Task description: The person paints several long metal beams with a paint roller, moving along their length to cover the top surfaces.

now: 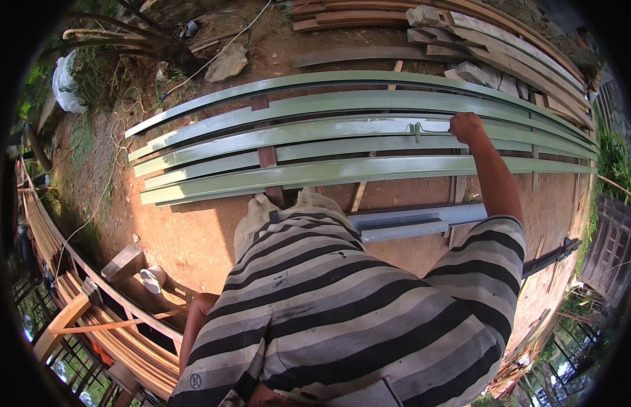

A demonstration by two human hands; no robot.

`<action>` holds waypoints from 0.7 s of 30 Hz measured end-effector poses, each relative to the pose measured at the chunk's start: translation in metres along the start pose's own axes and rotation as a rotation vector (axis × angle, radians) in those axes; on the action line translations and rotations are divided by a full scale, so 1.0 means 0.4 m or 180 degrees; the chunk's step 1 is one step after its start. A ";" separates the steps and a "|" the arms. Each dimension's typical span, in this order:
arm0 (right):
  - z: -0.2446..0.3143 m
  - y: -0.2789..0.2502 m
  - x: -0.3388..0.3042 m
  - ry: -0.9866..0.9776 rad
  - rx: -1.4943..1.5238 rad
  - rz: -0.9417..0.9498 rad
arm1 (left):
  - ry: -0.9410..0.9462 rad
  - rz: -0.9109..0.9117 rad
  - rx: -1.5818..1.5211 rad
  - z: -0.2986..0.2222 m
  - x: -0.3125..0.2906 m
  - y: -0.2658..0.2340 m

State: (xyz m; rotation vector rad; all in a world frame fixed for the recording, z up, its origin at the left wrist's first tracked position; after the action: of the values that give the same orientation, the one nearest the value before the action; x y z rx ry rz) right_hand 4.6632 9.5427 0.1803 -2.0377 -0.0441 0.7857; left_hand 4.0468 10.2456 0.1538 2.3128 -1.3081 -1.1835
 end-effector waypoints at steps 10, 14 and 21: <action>0.180 -0.209 0.017 -0.0392 0.0643 -0.0254 | 0.0287 -0.0001 0.0059 0.038 -0.002 -0.012; 0.178 -0.180 0.093 -0.0558 0.0809 -0.0380 | 0.0093 -0.0052 0.0369 -0.001 0.040 0.014; 0.408 -0.249 0.219 -0.0787 0.0910 -0.0458 | 0.0152 -0.0193 0.0233 0.033 0.010 0.037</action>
State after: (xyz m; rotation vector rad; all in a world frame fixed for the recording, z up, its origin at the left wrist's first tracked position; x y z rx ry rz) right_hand 4.6702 9.7512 0.1518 -1.6422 -0.2047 0.8941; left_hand 4.0290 10.2364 0.1511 2.4328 -1.2941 -1.1089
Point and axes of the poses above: each hand's wrist, its own x-axis towards the middle knuckle, its own y-axis out of the palm, z = x × y, the point moved 3 cm from there along x, towards the middle knuckle, and after that the axes turned 14 degrees about -z, right-handed, at the moved point
